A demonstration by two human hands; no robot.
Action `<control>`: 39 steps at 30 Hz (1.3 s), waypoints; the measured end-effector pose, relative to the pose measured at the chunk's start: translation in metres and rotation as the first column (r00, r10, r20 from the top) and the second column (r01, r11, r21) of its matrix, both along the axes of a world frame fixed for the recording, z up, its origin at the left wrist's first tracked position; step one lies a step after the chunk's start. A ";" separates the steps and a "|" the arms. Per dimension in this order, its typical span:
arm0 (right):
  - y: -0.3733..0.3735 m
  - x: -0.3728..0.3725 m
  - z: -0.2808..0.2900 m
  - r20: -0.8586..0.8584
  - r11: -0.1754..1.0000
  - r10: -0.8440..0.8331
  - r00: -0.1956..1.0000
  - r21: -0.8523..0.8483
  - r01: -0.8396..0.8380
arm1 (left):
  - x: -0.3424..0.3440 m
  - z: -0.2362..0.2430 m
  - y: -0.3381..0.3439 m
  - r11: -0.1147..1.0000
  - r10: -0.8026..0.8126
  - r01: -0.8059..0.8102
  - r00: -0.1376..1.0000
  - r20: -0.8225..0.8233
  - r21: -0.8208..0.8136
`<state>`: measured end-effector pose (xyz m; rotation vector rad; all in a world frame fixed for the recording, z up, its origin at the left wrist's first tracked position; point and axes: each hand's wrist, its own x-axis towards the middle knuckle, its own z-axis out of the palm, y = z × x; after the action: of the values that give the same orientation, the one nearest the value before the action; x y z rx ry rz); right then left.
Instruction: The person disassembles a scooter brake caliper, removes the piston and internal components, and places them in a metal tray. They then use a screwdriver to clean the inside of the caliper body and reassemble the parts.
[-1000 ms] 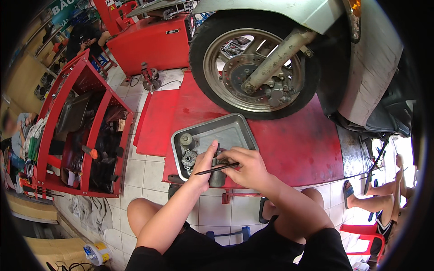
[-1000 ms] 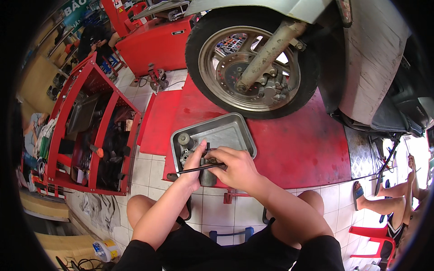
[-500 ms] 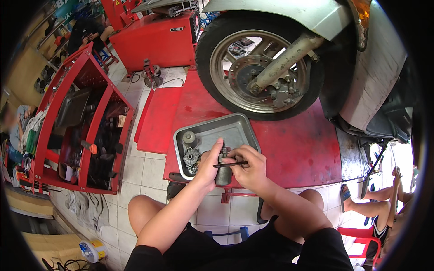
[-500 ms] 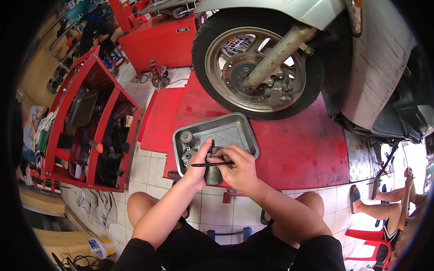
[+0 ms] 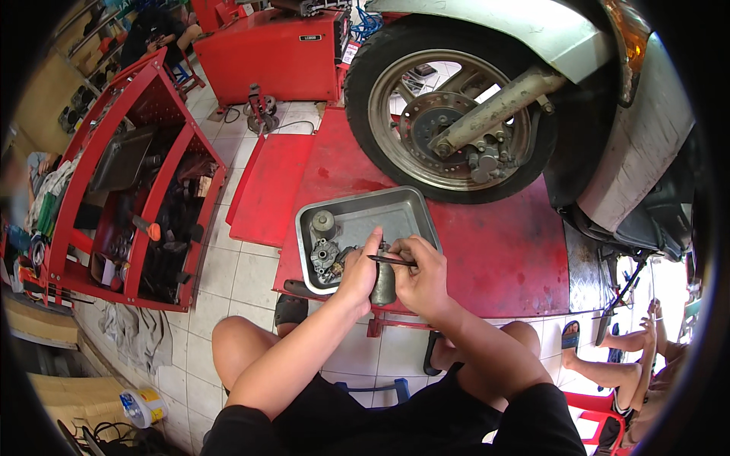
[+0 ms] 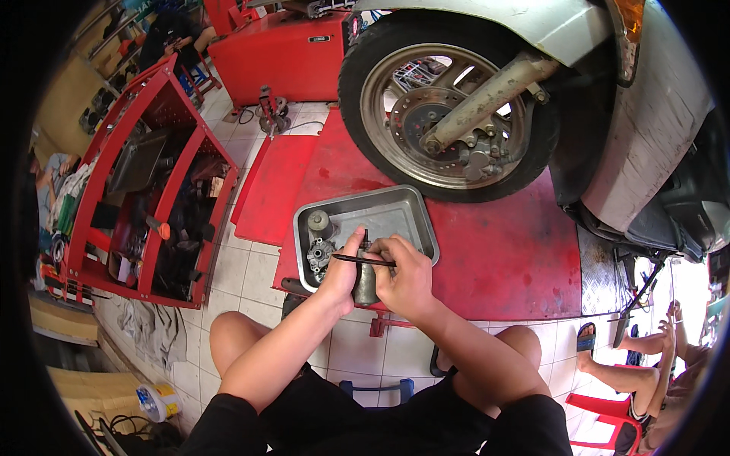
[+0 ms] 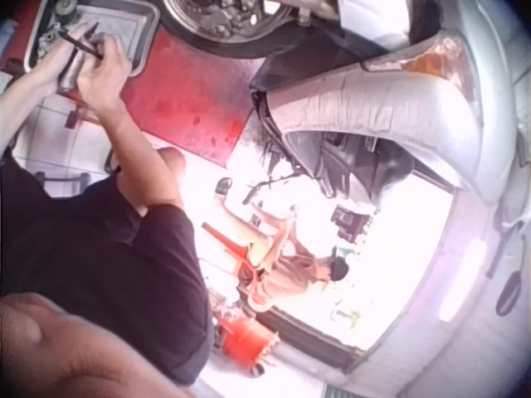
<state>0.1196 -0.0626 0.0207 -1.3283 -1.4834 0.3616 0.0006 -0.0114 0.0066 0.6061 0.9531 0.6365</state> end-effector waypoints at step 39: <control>-0.037 0.038 0.067 0.057 0.974 0.175 0.983 0.135 -0.181 | -0.017 -0.004 0.005 0.998 0.043 -0.047 0.996 0.075 0.050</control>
<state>0.1580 -0.1000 0.0874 -1.1023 -1.6401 0.3377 -0.0160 -0.0064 0.0030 0.6045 0.8853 0.7210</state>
